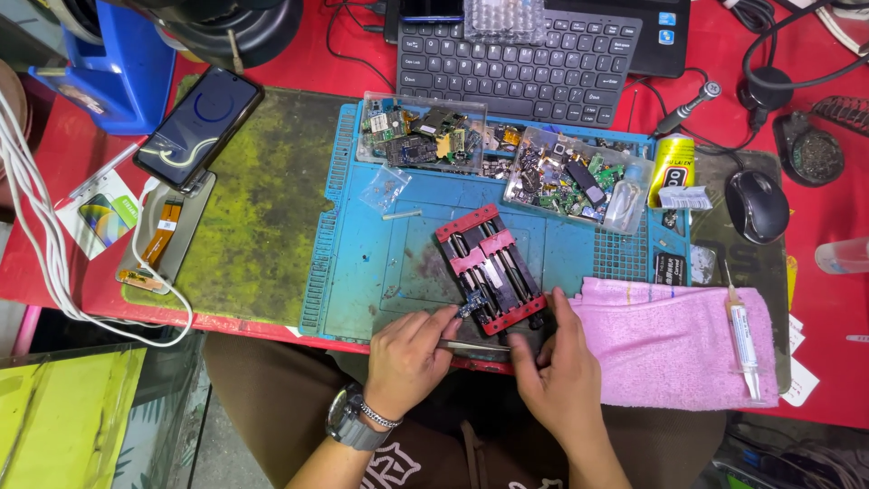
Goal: Repairing a circuit board by applying flux and using a heat gun to solder components.
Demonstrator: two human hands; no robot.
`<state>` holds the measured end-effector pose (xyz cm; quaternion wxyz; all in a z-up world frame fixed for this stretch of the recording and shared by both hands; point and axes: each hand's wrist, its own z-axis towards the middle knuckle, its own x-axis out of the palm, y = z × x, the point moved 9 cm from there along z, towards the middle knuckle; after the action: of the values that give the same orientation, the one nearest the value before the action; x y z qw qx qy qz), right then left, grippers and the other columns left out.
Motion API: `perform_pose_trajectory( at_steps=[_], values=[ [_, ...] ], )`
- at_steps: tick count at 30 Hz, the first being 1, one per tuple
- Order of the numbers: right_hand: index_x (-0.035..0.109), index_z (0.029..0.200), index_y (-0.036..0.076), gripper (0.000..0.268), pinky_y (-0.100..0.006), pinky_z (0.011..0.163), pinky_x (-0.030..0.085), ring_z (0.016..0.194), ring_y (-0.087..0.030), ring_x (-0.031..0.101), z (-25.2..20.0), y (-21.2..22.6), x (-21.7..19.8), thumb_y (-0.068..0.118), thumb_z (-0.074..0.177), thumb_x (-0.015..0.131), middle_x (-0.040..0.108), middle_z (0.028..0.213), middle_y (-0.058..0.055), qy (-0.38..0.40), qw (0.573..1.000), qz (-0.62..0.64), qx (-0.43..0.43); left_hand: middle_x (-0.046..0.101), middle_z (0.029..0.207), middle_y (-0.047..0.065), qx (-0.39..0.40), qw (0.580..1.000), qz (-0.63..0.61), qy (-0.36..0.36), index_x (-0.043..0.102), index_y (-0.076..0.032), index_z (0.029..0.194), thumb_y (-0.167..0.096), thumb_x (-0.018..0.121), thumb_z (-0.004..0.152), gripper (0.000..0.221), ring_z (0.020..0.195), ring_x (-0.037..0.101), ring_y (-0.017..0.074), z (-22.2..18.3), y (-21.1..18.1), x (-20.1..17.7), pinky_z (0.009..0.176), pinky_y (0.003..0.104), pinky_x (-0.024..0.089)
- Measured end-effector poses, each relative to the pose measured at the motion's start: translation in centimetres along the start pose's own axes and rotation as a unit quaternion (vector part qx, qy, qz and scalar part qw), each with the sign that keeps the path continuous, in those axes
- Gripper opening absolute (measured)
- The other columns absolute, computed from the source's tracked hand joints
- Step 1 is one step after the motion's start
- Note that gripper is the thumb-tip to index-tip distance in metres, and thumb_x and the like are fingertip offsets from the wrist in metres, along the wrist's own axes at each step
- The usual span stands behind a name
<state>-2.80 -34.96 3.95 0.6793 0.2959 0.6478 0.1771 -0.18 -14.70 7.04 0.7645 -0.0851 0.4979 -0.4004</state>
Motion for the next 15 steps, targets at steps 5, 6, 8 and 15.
perform_pose_trajectory(
  at_steps=[5, 6, 8, 15],
  values=[
    [0.035, 0.154, 0.003, 0.072, -0.036, 0.045, 0.048, 0.057, -0.016, 0.055, -0.03, -0.28, 0.12, 0.031, 0.094, 0.061, 0.056, 0.148, -0.013, -0.01, 1.0, 0.015, -0.012, 0.066, 0.078, -0.002, 0.0, 1.0, -0.003, 0.002, 0.072, -0.009, 0.109, -0.007, 0.071, 0.092, 0.018, 0.066, 0.063, 0.0178, 0.04, -0.01, 0.0, 0.057, 0.034, 0.054],
    [0.034, 0.155, 0.003, 0.072, -0.039, 0.048, 0.05, 0.059, -0.017, 0.057, 0.03, -0.41, 0.2, 0.033, 0.094, 0.058, 0.056, 0.149, -0.012, -0.001, 1.0, 0.017, 0.0, 0.066, 0.078, -0.001, 0.0, 1.0, -0.005, 0.003, 0.072, -0.009, 0.109, -0.006, 0.071, 0.092, 0.018, 0.066, 0.064, 0.0183, 0.08, -0.02, -0.01, 0.057, 0.034, 0.054],
    [0.035, 0.155, 0.003, 0.079, -0.036, 0.045, 0.049, 0.059, -0.016, 0.056, -0.04, -0.13, 0.08, 0.037, 0.09, 0.065, 0.058, 0.145, -0.012, -0.01, 1.0, 0.004, -0.017, 0.066, 0.078, -0.002, 0.002, 1.0, -0.007, 0.004, 0.072, -0.009, 0.11, -0.005, 0.071, 0.091, 0.019, 0.066, 0.064, 0.0179, 0.1, -0.06, -0.02, 0.057, 0.034, 0.054],
    [0.036, 0.154, 0.003, 0.093, -0.034, 0.042, 0.049, 0.057, -0.015, 0.056, -0.06, 0.18, 0.01, 0.049, 0.082, 0.073, 0.058, 0.143, -0.012, -0.008, 0.999, -0.02, -0.029, 0.065, 0.077, -0.002, 0.004, 1.0, 0.008, 0.008, 0.073, -0.009, 0.109, -0.01, 0.072, 0.093, 0.017, 0.065, 0.063, 0.0174, 0.03, -0.09, 0.17, 0.055, 0.034, 0.053]
  ],
)
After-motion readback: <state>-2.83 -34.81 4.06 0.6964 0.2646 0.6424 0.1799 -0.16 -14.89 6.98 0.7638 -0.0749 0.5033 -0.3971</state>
